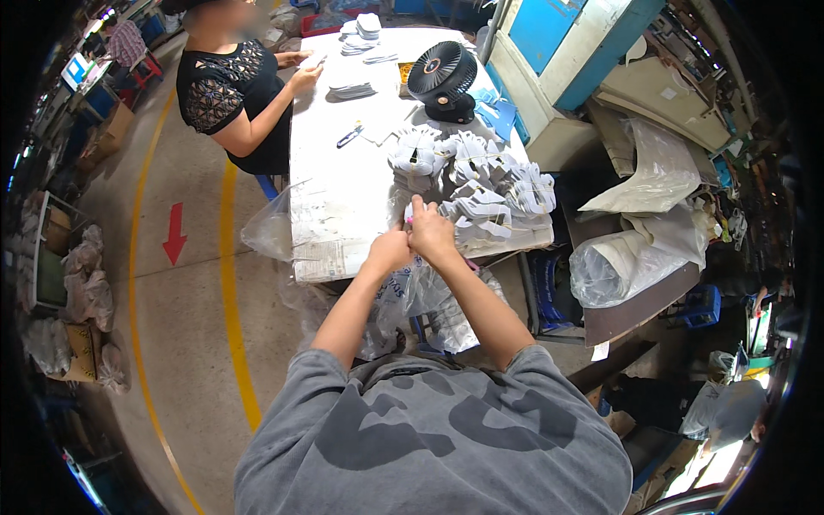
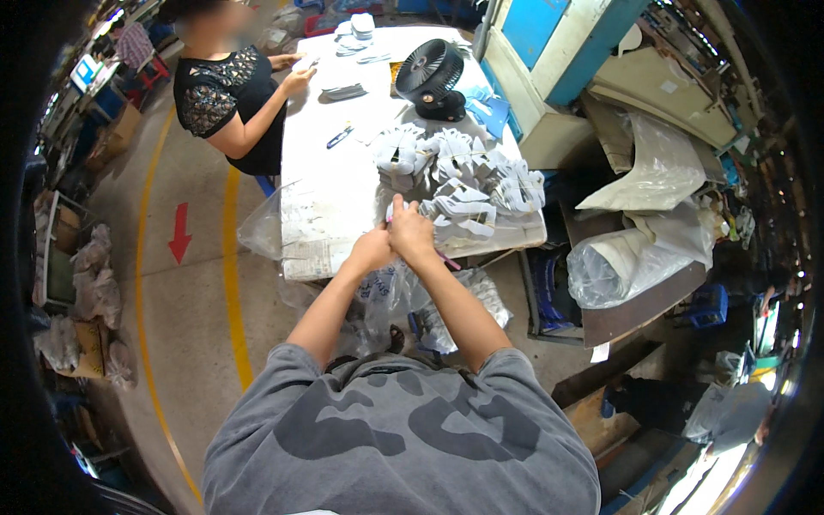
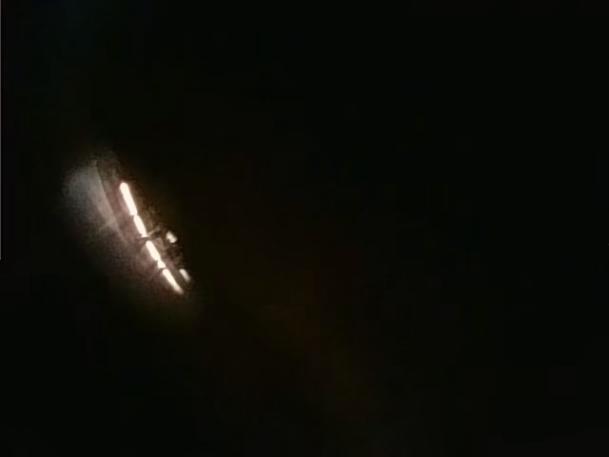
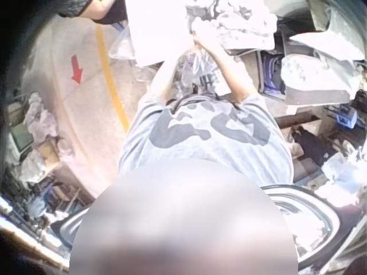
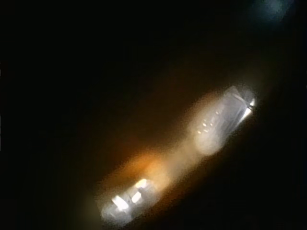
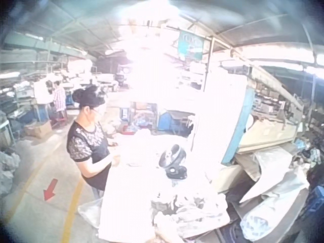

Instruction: The person places small white rectangular objects into a clear plastic bag on a white table, then ties the bag closed with a rubber band. The person then walks to another table where another worker is present.

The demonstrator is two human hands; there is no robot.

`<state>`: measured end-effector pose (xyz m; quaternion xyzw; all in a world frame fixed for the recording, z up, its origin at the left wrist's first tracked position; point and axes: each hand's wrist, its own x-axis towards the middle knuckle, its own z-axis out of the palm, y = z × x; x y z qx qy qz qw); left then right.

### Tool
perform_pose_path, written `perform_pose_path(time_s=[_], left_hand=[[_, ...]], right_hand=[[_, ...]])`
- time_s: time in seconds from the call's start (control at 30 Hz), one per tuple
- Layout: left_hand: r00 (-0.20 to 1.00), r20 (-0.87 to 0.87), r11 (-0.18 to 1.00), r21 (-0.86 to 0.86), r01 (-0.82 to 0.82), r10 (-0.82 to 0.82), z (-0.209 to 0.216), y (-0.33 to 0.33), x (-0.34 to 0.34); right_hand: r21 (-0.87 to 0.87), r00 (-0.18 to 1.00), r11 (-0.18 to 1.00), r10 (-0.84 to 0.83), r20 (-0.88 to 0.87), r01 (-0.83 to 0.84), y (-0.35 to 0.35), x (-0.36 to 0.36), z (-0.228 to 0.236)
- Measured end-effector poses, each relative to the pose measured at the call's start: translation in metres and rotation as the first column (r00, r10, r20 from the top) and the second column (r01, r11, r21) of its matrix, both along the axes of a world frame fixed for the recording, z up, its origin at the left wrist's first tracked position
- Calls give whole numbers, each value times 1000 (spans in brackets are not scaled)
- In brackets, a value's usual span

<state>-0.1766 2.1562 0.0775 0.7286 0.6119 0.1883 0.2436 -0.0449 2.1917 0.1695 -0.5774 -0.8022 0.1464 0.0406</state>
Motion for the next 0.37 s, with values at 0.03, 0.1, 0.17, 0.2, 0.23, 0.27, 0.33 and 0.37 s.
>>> perform_pose_path(time_s=[0.03,0.1,0.17,0.2,0.23,0.27,0.33,0.37], left_hand=[[978,193,997,-28,-77,81,5,-5,-14],[757,581,954,-179,-239,299,12,-28,-40],[426,788,877,-287,-386,445,17,-62,-70],[307,843,840,-267,-473,441,18,-83,-90],[280,812,783,-309,-540,513,19,-110,-111],[245,782,723,-342,-601,573,19,-143,-130],[175,605,537,-489,-687,776,21,-208,-159],[199,633,564,-448,-694,748,17,-215,-166]], right_hand=[[-47,1000,999,2,-7,-3,1,-8,-8],[-136,996,990,45,83,-33,3,-22,-24],[-47,996,999,31,80,-28,-2,-27,-32],[-26,994,1000,6,112,-4,-6,-30,-33],[-24,996,1000,-14,89,16,-8,-32,-30],[50,996,999,-17,88,13,-15,-32,-27],[23,999,999,39,-17,-38,-27,-37,-18],[-3,991,992,128,-41,-128,-37,-42,-15]])
